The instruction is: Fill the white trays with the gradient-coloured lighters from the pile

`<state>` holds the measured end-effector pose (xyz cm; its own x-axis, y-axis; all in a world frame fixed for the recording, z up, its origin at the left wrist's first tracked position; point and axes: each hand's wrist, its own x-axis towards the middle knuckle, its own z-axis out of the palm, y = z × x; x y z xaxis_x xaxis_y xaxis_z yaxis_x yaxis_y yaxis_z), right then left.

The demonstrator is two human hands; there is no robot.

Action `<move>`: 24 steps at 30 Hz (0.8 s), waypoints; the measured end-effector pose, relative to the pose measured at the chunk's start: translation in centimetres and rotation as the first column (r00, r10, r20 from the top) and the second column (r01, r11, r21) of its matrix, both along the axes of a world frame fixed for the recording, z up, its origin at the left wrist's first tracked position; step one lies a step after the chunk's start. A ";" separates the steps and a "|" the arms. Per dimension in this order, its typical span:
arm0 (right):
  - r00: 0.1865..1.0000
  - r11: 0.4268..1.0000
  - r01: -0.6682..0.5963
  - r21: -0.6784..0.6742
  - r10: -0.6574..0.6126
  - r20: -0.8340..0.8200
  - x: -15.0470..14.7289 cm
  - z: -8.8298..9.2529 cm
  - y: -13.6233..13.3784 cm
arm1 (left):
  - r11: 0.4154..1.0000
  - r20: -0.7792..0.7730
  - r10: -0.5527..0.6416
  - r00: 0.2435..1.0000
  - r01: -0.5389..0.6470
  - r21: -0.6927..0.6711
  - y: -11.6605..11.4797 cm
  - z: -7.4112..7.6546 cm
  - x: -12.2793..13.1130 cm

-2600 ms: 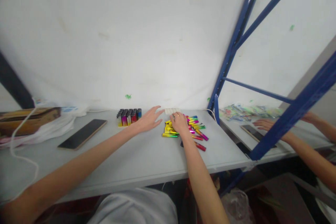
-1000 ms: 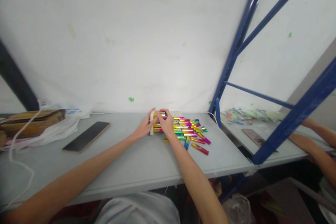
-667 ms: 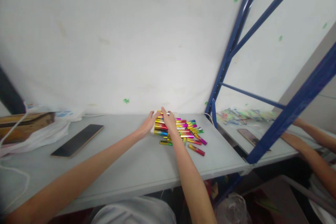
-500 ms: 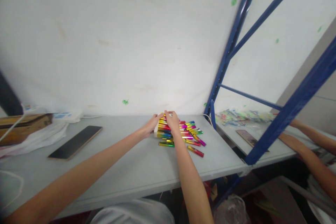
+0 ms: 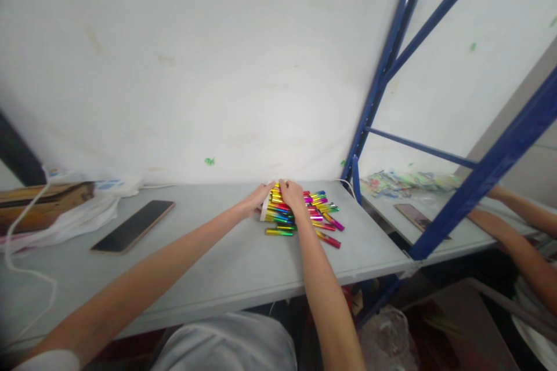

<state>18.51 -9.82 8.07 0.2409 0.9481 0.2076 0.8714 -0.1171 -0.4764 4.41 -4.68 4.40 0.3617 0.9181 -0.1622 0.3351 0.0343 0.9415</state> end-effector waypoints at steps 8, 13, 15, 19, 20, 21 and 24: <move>1.000 1.000 0.030 0.011 -0.030 0.005 1.4 -0.8 0.1 | 0.998 -0.062 0.063 0.996 -0.063 -0.002 -0.7 0.2 -0.3; 1.000 1.000 -0.010 0.020 0.010 -0.014 2.1 -0.9 -0.2 | 0.998 -0.117 0.060 0.991 -0.059 0.013 -0.8 0.8 -0.4; 0.998 0.998 -0.054 0.023 0.055 -0.027 2.2 -0.8 -0.4 | 0.998 -0.151 0.065 0.986 -0.062 0.023 -0.7 1.0 -0.4; 0.990 0.992 -0.127 0.029 0.128 -0.059 2.3 -0.4 -0.8 | 0.997 -0.189 0.070 0.980 -0.062 0.048 -0.4 1.2 0.0; 0.987 0.989 -0.141 0.035 0.144 -0.076 2.2 -0.3 -0.8 | 0.997 -0.187 0.066 0.980 -0.057 0.054 -0.3 1.2 0.0; 0.982 0.986 -0.158 0.043 0.162 -0.099 2.1 -0.2 -0.9 | 0.997 -0.181 0.061 0.982 -0.051 0.058 -0.2 1.1 0.1; 0.968 0.977 -0.212 0.040 0.215 -0.133 1.6 0.0 -0.9 | 0.998 -0.141 0.015 0.990 -0.007 0.056 0.0 0.9 0.4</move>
